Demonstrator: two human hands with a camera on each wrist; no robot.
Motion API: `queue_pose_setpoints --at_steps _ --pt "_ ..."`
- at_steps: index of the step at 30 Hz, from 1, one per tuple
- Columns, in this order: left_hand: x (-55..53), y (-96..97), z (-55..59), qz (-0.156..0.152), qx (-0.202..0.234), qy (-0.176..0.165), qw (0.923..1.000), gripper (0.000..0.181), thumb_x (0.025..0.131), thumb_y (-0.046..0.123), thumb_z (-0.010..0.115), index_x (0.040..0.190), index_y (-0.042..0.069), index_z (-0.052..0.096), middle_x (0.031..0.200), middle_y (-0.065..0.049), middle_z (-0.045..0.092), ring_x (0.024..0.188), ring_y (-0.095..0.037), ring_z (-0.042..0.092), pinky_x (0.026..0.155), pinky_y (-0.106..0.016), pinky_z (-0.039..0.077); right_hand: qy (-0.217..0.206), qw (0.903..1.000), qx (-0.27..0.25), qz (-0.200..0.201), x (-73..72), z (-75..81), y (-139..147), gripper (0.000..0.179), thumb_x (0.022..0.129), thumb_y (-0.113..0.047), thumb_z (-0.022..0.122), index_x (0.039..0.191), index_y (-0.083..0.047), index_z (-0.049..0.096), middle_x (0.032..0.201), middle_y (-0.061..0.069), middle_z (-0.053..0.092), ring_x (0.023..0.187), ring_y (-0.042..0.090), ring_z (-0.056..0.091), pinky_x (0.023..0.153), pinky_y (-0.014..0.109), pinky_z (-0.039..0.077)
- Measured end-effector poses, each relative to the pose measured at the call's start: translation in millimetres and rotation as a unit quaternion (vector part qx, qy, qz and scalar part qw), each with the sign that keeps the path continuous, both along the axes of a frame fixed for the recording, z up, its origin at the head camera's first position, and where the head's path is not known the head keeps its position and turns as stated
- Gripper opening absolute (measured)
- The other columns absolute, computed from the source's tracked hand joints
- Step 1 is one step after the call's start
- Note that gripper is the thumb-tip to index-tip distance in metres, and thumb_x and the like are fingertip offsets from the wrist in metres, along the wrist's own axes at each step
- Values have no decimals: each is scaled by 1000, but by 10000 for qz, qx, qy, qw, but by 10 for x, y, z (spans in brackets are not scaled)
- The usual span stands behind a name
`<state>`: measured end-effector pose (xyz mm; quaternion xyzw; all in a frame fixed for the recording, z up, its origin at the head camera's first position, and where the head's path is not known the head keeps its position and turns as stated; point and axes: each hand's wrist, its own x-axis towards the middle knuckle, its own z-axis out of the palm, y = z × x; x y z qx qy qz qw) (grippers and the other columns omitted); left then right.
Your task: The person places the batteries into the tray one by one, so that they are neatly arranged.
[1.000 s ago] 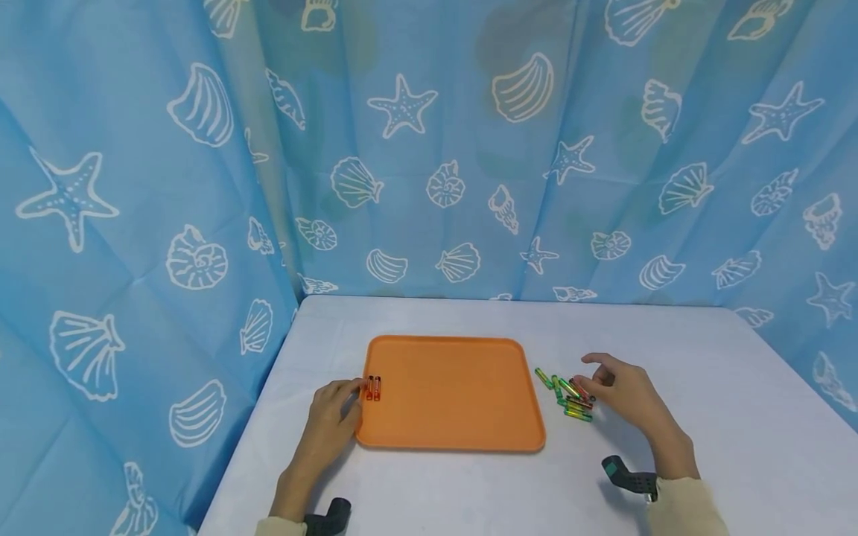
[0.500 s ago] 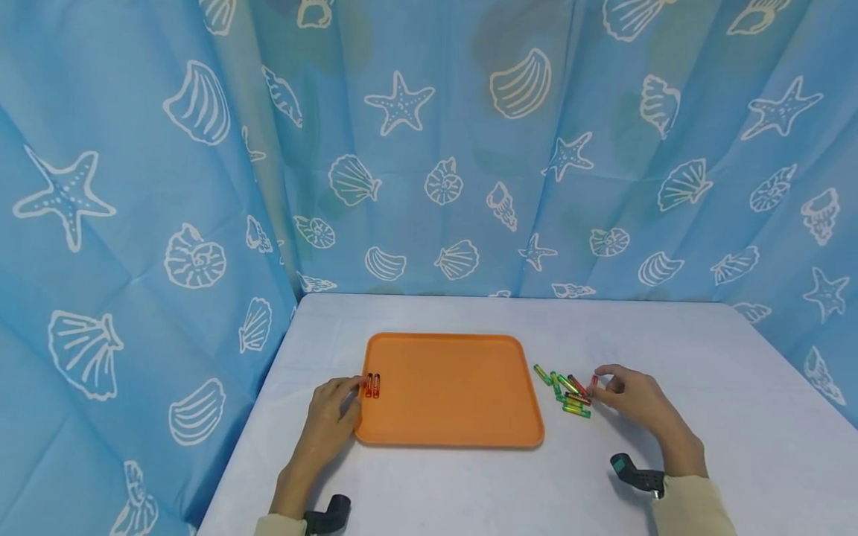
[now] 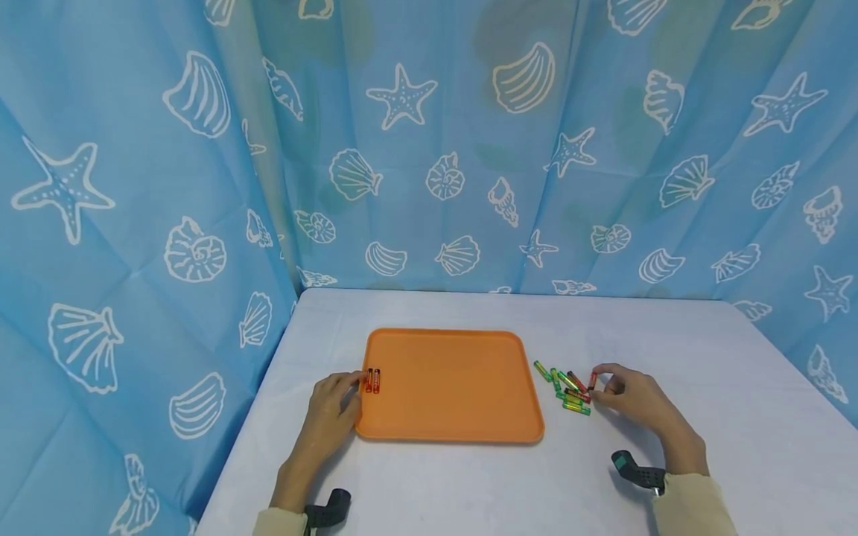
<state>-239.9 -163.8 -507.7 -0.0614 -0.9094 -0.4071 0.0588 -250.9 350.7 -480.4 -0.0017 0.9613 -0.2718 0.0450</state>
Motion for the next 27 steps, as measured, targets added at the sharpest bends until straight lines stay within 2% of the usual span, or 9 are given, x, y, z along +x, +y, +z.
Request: queue_pose_setpoints --at_steps 6,10,17,21,27 --pt "3 4 -3 8 5 -35 10000 39 101 15 55 140 15 58 138 -10 52 138 -32 35 111 -57 34 126 9998 -50 -153 -7 22 -36 52 88 -31 75 127 -1 58 81 3 57 73 21 50 59 34 40" --pt "-3 6 -4 20 -38 -8 10000 39 101 15 55 140 16 58 138 -10 52 137 -32 35 111 -57 35 392 9991 -111 -154 -12 77 -105 52 89 -32 75 127 -1 57 79 2 57 71 20 50 57 32 40" --pt "-13 7 13 64 -54 -25 10000 40 101 15 55 140 16 58 138 -10 52 138 -32 35 111 -57 34 953 9950 -262 165 -26 178 -354 47 89 -25 76 126 -2 58 74 0 56 66 18 50 54 28 40" --pt "-13 10 14 93 -75 -57 9999 40 101 16 55 140 15 58 138 -10 52 138 -33 35 111 -57 34 1048 9924 -482 425 -42 208 -549 41 89 -23 76 123 -5 60 72 -1 56 63 17 52 53 27 42" --pt "-14 11 3 88 -31 -51 9999 40 101 15 55 140 15 58 139 -10 52 138 -33 35 111 -57 34 1142 9878 -654 828 -72 169 -815 36 87 -18 78 118 -8 62 72 -3 55 59 15 50 50 25 40"
